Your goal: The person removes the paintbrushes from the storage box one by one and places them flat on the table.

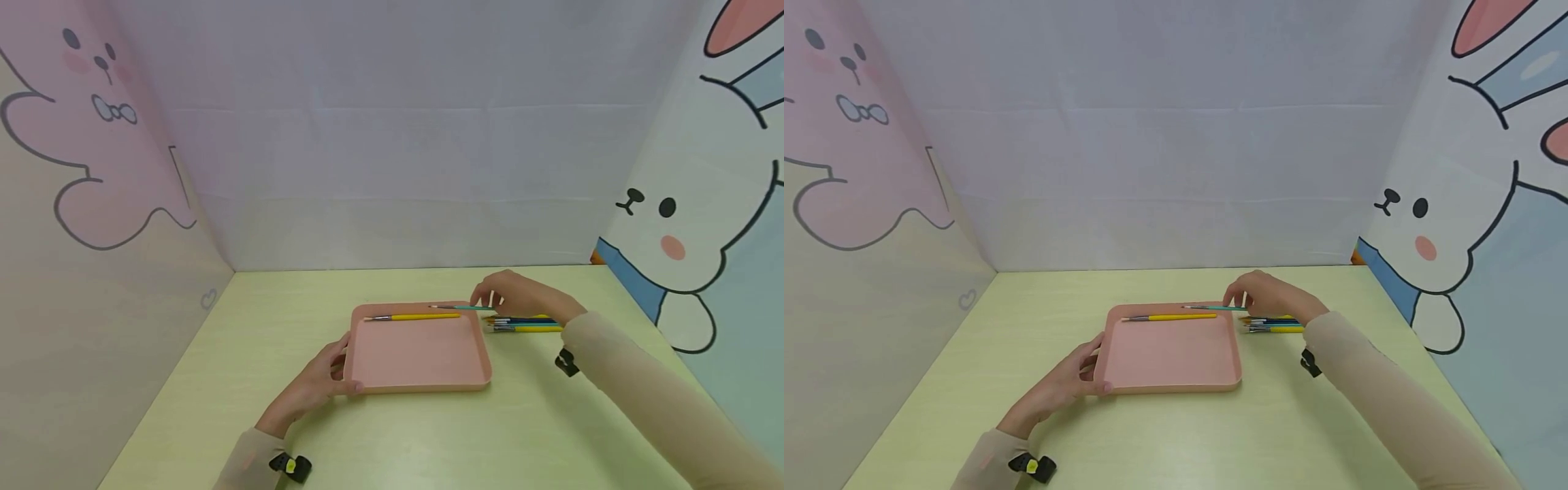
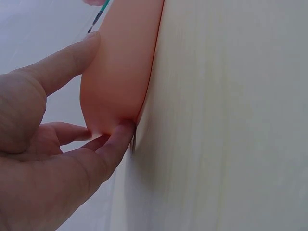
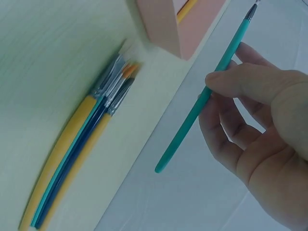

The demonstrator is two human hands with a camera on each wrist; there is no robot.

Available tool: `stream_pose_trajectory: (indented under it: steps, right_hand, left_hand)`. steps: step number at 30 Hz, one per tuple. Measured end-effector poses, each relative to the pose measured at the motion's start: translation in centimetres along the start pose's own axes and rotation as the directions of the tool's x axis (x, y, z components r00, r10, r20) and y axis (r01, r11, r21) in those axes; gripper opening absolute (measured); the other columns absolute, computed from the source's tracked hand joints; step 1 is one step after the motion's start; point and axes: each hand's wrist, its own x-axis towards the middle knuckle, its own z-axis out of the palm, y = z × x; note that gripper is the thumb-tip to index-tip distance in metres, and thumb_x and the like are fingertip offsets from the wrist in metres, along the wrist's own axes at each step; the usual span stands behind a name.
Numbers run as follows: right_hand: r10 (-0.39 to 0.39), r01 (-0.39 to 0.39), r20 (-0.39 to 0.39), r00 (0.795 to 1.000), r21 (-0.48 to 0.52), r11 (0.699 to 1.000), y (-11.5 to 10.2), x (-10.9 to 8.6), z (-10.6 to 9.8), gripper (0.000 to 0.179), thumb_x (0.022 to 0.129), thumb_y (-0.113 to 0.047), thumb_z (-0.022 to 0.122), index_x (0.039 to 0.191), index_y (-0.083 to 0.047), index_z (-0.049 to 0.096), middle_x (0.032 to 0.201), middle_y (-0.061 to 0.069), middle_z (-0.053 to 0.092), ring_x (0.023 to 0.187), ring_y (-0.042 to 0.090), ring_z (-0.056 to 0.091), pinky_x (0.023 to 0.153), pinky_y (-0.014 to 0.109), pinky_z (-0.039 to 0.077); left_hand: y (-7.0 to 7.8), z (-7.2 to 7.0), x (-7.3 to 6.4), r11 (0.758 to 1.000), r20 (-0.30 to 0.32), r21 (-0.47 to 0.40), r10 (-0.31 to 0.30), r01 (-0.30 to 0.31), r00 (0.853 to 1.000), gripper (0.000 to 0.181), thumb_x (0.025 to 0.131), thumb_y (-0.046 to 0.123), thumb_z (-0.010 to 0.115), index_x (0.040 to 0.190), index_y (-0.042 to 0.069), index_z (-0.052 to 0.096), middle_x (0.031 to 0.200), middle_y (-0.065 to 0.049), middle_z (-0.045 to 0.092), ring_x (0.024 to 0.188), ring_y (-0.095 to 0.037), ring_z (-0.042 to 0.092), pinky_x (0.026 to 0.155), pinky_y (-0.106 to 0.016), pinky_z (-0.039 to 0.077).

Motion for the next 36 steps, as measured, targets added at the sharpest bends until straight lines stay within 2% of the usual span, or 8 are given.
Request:
stream_pose_trajectory:
  steps: [6,13,20,26,30,36]
  right_hand:
    - [0.028,-0.029,-0.021,0.999,-0.023,0.999,2.3,-2.8,0.2,0.041,0.091,0.015,0.069,0.119,-0.014,0.077,0.105,-0.004,0.070,0.092,0.014,0.065,0.082,0.034,0.062]
    - [0.068,-0.068,-0.027,0.997,-0.015,0.998,4.8,-5.3,0.9,0.046,0.086,0.020,0.066,0.117,-0.012,0.077,0.103,-0.002,0.071,0.091,0.016,0.066,0.082,0.035,0.062]
    - [0.042,-0.043,-0.069,0.997,-0.015,0.999,6.3,-7.5,1.4,0.041,0.086,0.019,0.071,0.116,-0.009,0.077,0.104,-0.001,0.071,0.090,0.020,0.067,0.080,0.037,0.062]
    - [0.018,-0.020,-0.092,0.996,-0.015,1.000,7.4,-8.5,2.2,0.036,0.089,0.016,0.073,0.115,-0.008,0.077,0.105,0.001,0.071,0.089,0.020,0.066,0.078,0.037,0.061]
    - [0.030,-0.028,-0.103,0.994,0.016,0.999,8.0,-8.9,2.9,0.040,0.088,0.020,0.068,0.115,-0.008,0.078,0.107,0.003,0.072,0.090,0.017,0.066,0.076,0.034,0.060]
    - [0.027,-0.029,-0.125,0.992,-0.009,1.000,9.1,-9.0,4.0,0.045,0.085,0.024,0.066,0.110,-0.010,0.079,0.103,0.000,0.072,0.085,0.013,0.060,0.072,0.029,0.056]
  left_hand:
    - [-0.2,0.0,0.1,1.000,-0.001,0.001,-0.004,0.004,1.000,0.112,0.087,0.012,0.089,0.172,0.020,0.016,0.172,-0.014,0.027,0.149,-0.036,0.045,0.116,-0.045,0.047]
    - [-0.3,-0.1,0.2,1.000,0.002,0.016,-0.002,0.002,1.000,0.114,0.087,0.016,0.090,0.172,0.017,0.014,0.171,-0.014,0.029,0.148,-0.035,0.046,0.118,-0.047,0.046]
    - [-0.3,0.0,0.3,1.000,0.013,0.001,0.005,-0.005,1.000,0.113,0.087,0.014,0.089,0.172,0.019,0.015,0.171,-0.013,0.029,0.146,-0.035,0.048,0.116,-0.047,0.047]
    - [-0.2,0.0,0.3,1.000,0.013,0.003,0.006,-0.006,1.000,0.113,0.087,0.015,0.090,0.172,0.019,0.015,0.171,-0.013,0.030,0.148,-0.035,0.046,0.118,-0.048,0.045]
    - [-0.2,0.0,0.2,1.000,0.012,0.002,0.002,-0.002,1.000,0.114,0.087,0.015,0.090,0.172,0.018,0.014,0.171,-0.014,0.030,0.149,-0.035,0.045,0.119,-0.048,0.045]
    - [-0.2,0.0,0.2,1.000,0.010,-0.001,0.001,-0.001,1.000,0.114,0.087,0.015,0.090,0.172,0.018,0.014,0.171,-0.014,0.030,0.147,-0.036,0.046,0.118,-0.049,0.045]
